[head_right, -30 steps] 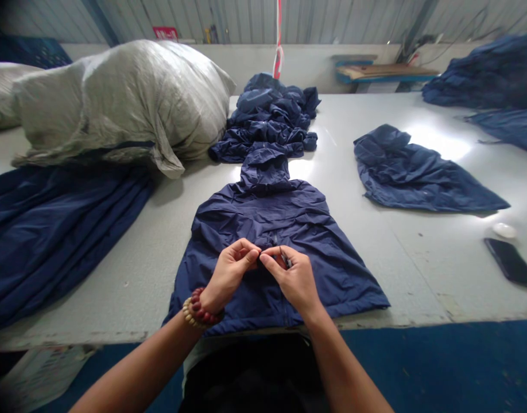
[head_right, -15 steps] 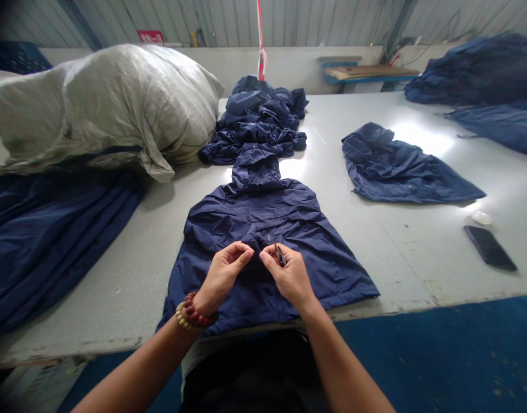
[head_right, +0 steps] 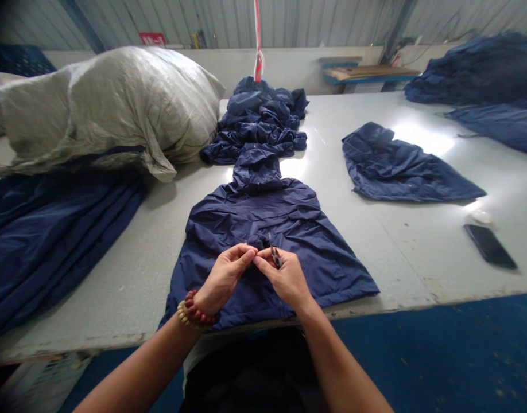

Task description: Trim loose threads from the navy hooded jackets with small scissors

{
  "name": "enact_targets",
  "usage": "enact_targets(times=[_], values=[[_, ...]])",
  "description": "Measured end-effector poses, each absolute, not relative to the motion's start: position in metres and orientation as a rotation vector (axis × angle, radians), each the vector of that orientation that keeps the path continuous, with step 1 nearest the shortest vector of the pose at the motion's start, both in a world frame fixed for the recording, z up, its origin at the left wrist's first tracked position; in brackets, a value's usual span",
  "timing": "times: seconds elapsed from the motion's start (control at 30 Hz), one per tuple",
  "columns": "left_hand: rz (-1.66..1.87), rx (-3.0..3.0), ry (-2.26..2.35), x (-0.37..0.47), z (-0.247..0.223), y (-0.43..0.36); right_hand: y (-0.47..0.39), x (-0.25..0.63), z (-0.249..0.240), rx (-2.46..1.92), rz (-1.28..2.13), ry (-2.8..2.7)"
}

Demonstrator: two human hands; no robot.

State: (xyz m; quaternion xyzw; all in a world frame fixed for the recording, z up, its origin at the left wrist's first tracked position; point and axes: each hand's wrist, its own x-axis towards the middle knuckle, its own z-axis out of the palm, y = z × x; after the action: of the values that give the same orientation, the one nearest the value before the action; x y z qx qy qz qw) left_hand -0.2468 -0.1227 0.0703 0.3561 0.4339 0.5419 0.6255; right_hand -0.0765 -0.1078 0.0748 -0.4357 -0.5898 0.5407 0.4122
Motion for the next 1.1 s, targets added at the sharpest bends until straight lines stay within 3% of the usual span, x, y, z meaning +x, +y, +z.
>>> enact_targets(times=[0.3,0.5,0.67,0.77,0.9,0.97,1.1], values=[[1.211,0.947,1.034,-0.231,0.068,-0.111,-0.102,-0.06,0.073,-1.166,1.23,-1.393],[1.026,1.475,1.213,-0.206,0.061,-0.091,-0.09,-0.014,0.065,-1.276,1.122,-1.299],[0.495,2.273,1.767,-0.19,0.11,-0.086,-0.086,0.029,0.053,-1.356,1.018,-1.256],[0.544,2.458,1.964,-0.176,0.142,-0.078,-0.09,0.05,0.045,-1.385,0.985,-1.19],[0.879,2.37,1.422,-0.129,0.13,-0.057,-0.1,0.069,0.038,-1.394,0.99,-1.129],[0.84,2.097,1.077,-0.095,0.101,-0.045,-0.103,0.079,0.035,-1.404,0.972,-1.128],[0.815,1.412,0.862,-0.028,0.041,-0.027,-0.099,0.124,0.026,-1.525,0.784,-1.188]])
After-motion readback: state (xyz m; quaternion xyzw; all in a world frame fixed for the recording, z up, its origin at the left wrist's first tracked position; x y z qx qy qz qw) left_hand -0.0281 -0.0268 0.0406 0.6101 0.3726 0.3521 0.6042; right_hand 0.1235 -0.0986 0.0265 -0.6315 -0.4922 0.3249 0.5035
